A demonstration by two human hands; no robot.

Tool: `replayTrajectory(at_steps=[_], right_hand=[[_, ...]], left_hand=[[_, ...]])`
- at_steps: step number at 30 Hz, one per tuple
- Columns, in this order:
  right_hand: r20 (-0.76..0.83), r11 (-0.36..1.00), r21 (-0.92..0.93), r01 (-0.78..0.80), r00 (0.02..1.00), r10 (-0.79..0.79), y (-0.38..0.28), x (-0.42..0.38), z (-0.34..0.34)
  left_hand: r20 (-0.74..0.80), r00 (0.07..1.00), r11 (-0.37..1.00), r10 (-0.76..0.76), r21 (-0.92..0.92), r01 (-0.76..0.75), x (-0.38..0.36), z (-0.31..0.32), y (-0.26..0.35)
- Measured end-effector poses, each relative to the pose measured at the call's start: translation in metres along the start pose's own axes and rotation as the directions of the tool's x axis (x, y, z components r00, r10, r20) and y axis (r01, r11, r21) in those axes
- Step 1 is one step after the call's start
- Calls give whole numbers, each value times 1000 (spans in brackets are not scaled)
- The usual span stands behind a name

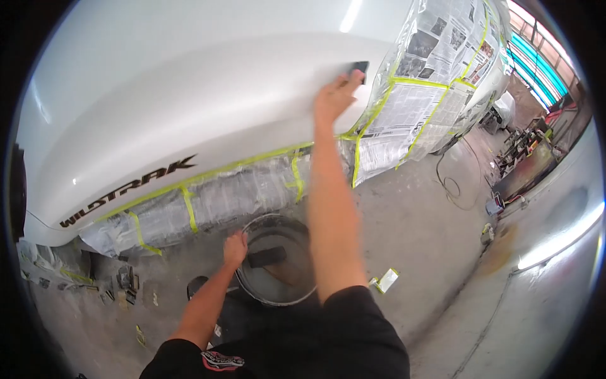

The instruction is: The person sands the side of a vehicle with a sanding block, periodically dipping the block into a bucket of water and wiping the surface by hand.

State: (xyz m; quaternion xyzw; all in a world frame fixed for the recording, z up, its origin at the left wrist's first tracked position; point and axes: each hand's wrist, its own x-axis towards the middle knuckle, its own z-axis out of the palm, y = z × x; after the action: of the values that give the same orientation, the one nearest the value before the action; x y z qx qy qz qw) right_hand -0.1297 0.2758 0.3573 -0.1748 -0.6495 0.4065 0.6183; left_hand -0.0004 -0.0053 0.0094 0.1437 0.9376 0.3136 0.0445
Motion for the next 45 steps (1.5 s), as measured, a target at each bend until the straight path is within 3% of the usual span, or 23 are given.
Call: replayTrajectory(at_steps=[2,3,4,6,9,10,11,13,16,18,20,23,25,28,30,32,34,37,39,40,42,44,45], right_hand=[[-71,936,-242,256,957,-280,-19,-57,39],[52,959,13,282,958,-282,-50,-105,52],[100,916,19,401,911,-401,-71,-152,60],[360,845,76,530,775,-519,-80,-198,57],[338,751,-75,656,725,-600,-26,-115,26],[189,780,-136,611,789,-585,-8,-74,16],[142,894,-101,437,895,-422,0,-38,1],[88,974,-148,174,983,-162,-8,-2,-13],[-44,973,-54,224,973,-226,-29,-55,36],[69,899,64,432,897,-436,-68,-140,60],[378,808,139,573,723,-578,-90,-199,60],[439,519,116,847,425,-792,-58,-142,39],[323,634,31,773,593,-738,-22,-80,18],[310,676,-62,735,658,-687,8,-47,0],[335,621,36,783,576,-745,-19,-71,16],[578,329,133,935,197,-792,-58,-104,42],[567,206,290,935,6,-824,-116,-140,63],[582,-28,240,970,-167,-796,-117,-112,57],[681,147,254,956,-68,-729,-75,-56,23],[734,108,86,990,10,-679,-47,-30,0],[709,271,23,962,175,-683,7,6,-35],[715,282,22,959,182,-675,-4,-7,-29],[719,207,123,971,57,-693,-28,-25,-12]], left_hand=[[34,999,1000,-11,-22,12,4,-5,5],[6,1000,1000,-6,-26,6,6,-4,9],[-16,1000,1000,-5,-21,5,3,-4,8],[-29,999,1000,-15,-14,15,-2,-7,3],[-21,1000,1000,-22,-20,22,0,-6,8],[-29,999,1000,-25,-7,25,1,-5,8],[-35,999,1000,-29,9,30,2,-5,7],[-21,1000,1000,-22,-22,22,7,-4,3],[4,1000,1000,-13,-23,13,-1,1,-1],[-26,1000,1000,1,-27,-1,9,2,-1],[-49,999,999,-3,-48,1,3,5,-4],[-30,1000,999,-4,-41,3,-2,-5,2],[-30,999,999,-13,-47,12,2,-3,2],[3,999,997,-52,-64,52,3,-4,2],[8,998,995,-68,-69,69,0,-2,1],[-25,998,996,-61,-59,60,5,4,-1],[-19,999,998,-50,-49,49,-1,8,-7],[-45,999,997,-30,-69,27,2,8,-4],[-51,998,995,-33,-94,28,0,5,-5],[-48,998,993,-38,-112,32,-1,5,-5],[-39,998,989,-48,-139,42,5,3,-2],[-2,998,989,-65,-134,64,2,2,-1],[5,998,990,-70,-125,70,3,1,-1]])
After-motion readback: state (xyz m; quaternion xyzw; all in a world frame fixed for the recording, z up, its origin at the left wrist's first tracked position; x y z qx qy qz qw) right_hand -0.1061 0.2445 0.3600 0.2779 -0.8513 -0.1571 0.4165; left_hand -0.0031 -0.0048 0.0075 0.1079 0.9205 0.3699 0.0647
